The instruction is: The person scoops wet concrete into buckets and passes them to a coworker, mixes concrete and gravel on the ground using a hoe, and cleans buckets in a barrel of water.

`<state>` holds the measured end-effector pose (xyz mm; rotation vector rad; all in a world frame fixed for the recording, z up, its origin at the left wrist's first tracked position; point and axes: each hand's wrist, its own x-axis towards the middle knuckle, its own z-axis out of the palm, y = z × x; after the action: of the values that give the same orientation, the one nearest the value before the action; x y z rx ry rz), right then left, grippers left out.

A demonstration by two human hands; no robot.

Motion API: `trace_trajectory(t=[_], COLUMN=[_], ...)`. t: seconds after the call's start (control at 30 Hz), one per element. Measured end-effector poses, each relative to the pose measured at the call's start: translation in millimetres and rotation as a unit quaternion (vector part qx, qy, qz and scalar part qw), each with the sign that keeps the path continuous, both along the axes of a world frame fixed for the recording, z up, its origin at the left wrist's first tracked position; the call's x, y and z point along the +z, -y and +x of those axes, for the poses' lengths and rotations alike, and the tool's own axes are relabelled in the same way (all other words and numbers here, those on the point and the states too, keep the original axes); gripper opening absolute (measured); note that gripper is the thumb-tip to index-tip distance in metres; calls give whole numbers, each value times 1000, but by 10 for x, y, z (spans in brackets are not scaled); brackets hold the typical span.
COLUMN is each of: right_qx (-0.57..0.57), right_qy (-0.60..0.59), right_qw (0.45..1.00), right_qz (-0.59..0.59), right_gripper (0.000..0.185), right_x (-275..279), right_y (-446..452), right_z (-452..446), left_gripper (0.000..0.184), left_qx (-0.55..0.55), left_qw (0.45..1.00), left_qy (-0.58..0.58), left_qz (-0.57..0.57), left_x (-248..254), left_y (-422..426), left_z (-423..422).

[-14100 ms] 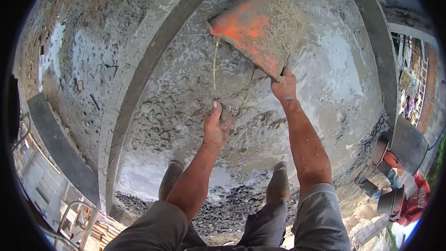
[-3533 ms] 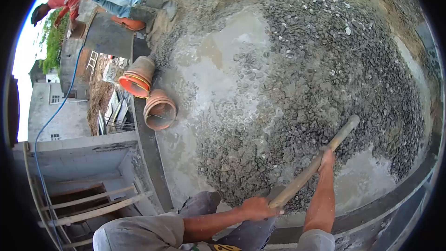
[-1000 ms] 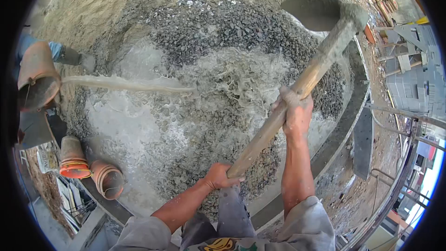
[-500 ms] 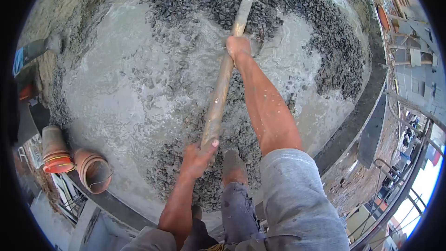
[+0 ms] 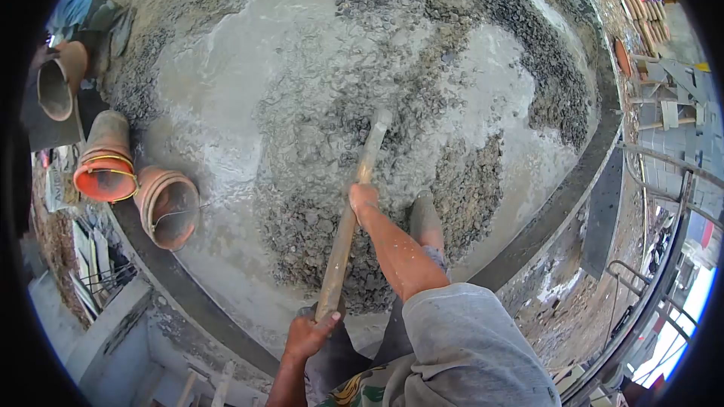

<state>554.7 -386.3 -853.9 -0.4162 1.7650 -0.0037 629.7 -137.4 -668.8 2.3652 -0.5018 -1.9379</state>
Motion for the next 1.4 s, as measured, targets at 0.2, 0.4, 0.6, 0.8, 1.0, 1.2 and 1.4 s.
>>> trace_trajectory(t=[0.2,0.4,0.6,0.8,1.0,1.2,1.4], right_qx=[27,-3,-9,30,76,157,88], right_qy=[31,120,139,142,86,5,-47], right_qw=[990,979,966,871,949,951,966], right_qz=[138,165,-218,-470,-294,-266,-238], right_gripper=[35,18,22,27,30,33,32], right_x=[146,967,1010,644,-893,-687,-705], right_y=[-1556,-1252,2570,5770,4990,3747,1882], right_z=[86,-79,-277,168,642,654,478], left_gripper=[62,39,58,59,61,59,63], left_qx=[35,290,-7,26,75,216,70], left_qw=[987,953,977,912,966,954,979], left_qy=[-14,-71,-83,-63,28,-83,5], left_qz=[156,55,-194,-404,-247,-190,-191], left_x=[702,1222,-603,-1870,-2186,-1526,-1056], left_y=[-1086,-1517,2045,5377,4451,3184,1375], left_z=[-161,-515,-561,138,50,-100,211])
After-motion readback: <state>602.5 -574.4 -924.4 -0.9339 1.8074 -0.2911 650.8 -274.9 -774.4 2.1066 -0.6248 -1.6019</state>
